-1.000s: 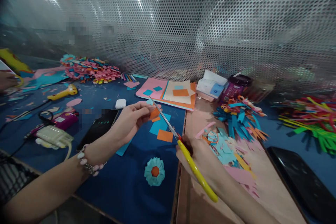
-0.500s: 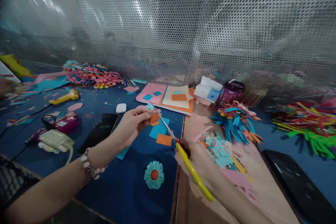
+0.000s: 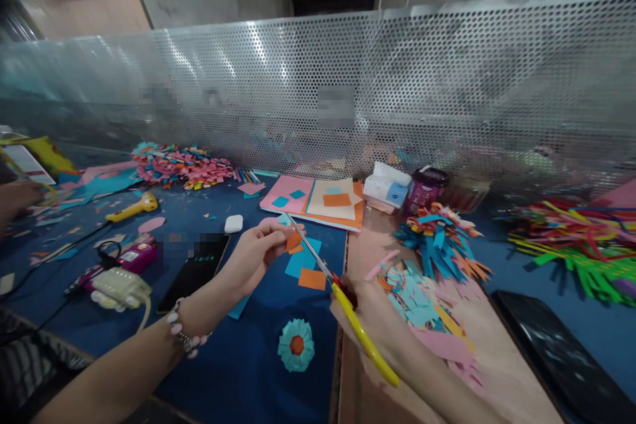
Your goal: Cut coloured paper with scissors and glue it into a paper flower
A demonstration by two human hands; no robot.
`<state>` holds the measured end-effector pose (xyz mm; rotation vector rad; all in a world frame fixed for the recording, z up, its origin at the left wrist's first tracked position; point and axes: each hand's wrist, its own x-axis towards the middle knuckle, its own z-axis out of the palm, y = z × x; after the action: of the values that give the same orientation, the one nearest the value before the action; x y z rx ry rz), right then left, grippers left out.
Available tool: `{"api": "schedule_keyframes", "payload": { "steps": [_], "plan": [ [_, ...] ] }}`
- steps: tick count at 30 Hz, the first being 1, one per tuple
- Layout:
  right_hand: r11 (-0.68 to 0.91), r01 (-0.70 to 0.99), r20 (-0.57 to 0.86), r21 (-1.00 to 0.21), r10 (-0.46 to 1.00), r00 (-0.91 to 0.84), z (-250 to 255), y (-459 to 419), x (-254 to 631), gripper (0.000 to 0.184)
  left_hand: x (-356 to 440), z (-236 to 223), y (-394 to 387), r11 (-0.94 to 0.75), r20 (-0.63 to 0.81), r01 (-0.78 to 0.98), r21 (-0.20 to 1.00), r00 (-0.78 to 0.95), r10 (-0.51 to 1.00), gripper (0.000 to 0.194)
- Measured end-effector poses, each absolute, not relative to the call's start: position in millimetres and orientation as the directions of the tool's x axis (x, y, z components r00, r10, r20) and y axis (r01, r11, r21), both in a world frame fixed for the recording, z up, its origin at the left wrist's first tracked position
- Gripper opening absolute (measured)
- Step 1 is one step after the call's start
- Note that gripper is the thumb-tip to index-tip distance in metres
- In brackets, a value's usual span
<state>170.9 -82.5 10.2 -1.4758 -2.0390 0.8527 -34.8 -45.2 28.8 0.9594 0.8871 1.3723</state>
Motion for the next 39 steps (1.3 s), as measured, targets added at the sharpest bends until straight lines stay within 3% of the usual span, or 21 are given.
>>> {"api": "schedule_keyframes", "payload": {
  "steps": [11, 31, 39],
  "plan": [
    [0.273, 0.693, 0.063, -0.667, 0.948, -0.313, 2, -82, 175, 0.011, -33, 35, -49, -0.021, 0.018, -0.344, 0.939, -0.012, 1.000, 0.009],
    [0.242, 0.623, 0.022, -0.744, 0.940, -0.339, 10, -86, 175, 0.008, -31, 40, -54, -0.019, 0.016, -0.399, 0.917, -0.012, 1.000, 0.011],
    [0.245, 0.670, 0.018, -0.700, 0.945, -0.327, 9, -85, 174, 0.010, -31, 35, -53, -0.028, 0.021, -0.412, 0.911, -0.020, 1.000, 0.011]
  ]
}}
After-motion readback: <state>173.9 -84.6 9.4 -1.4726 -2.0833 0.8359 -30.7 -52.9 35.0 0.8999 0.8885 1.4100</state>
